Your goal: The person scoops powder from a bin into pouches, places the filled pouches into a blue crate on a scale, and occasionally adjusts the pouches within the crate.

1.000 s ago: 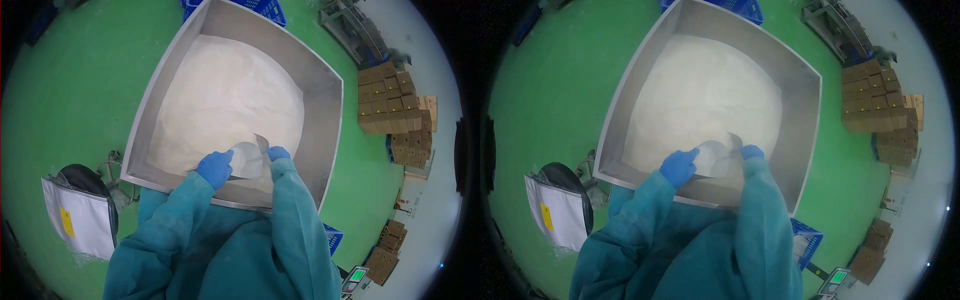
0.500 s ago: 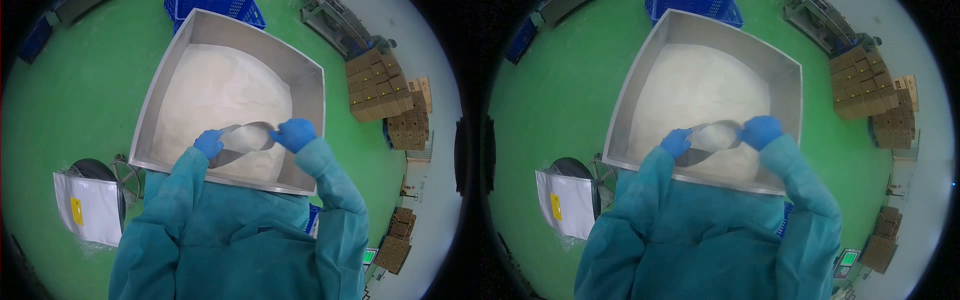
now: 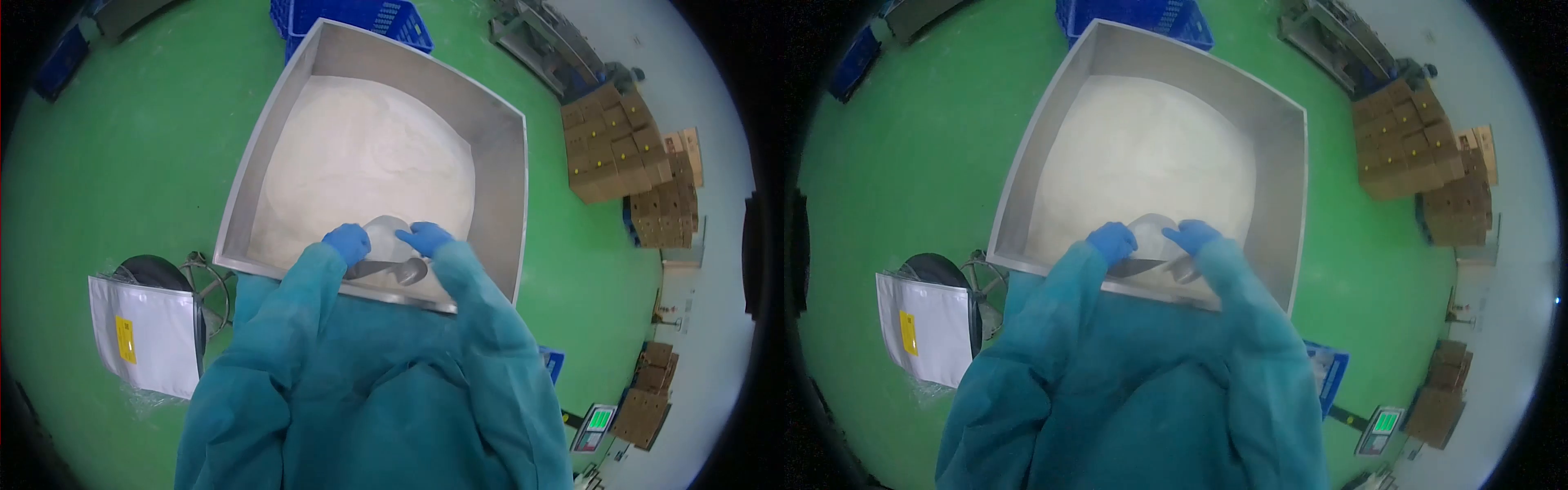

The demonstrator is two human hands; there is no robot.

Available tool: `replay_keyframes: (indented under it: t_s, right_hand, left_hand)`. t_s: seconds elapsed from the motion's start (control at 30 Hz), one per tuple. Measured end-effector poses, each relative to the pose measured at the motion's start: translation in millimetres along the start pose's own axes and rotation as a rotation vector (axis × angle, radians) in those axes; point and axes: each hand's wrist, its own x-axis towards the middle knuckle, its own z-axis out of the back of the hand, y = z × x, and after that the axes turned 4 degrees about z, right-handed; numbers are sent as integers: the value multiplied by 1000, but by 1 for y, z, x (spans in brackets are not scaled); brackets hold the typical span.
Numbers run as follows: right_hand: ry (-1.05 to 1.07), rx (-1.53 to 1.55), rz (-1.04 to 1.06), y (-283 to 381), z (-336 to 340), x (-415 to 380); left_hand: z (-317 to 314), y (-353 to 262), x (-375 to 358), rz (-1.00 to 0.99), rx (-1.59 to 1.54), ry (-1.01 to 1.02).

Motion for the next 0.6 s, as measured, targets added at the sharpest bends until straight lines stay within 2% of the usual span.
replay_keyframes:
  t_s: [0.03, 0.07, 0.13, 0.2, 0.23, 0.27, 0.3, 0.33, 0.37, 0.4, 0.47, 0.57, 0.6]
  right_hand:
    - [45, -149, 84, -12, -23, 30]
    - [76, -298, 165, -22, -35, 44]
    - [-188, -180, 236, -29, -7, 18]
    - [-413, -42, 281, -35, 18, -36]
    - [-512, 32, 293, -21, 30, -73]
    - [-474, -130, 255, -7, 44, -108]
    - [-588, -86, 252, -26, 24, -102]
    - [-538, -93, 211, -39, 10, -96]
    - [-487, -154, 195, -44, 2, -113]
    - [-366, -186, 149, -40, -1, -142]
    - [-322, -178, 278, -62, -30, -166]
    - [-361, -63, 283, -54, -15, -207]
    - [-380, -58, 283, -51, -6, -215]
  left_hand:
    - [-8, -4, 0, 6, -9, 61]
    - [-13, -6, -3, -6, 3, 9]
    - [7, -8, 5, -73, 25, -133]
    - [22, -16, -29, -297, -313, -362]
    - [28, -30, -42, -260, -189, -409]
    - [26, -32, -44, -301, -84, -361]
    - [18, -43, -55, -275, 2, -325]
    - [4, -43, -54, -314, 112, -248]
    - [-21, -5, -23, -516, 352, -256]
    - [-27, -11, -30, -403, 407, -165]
    - [-17, -36, -52, -184, 440, 132]
    - [24, -76, -101, -529, 299, 128]
    - [25, -74, -98, -529, 411, 79]
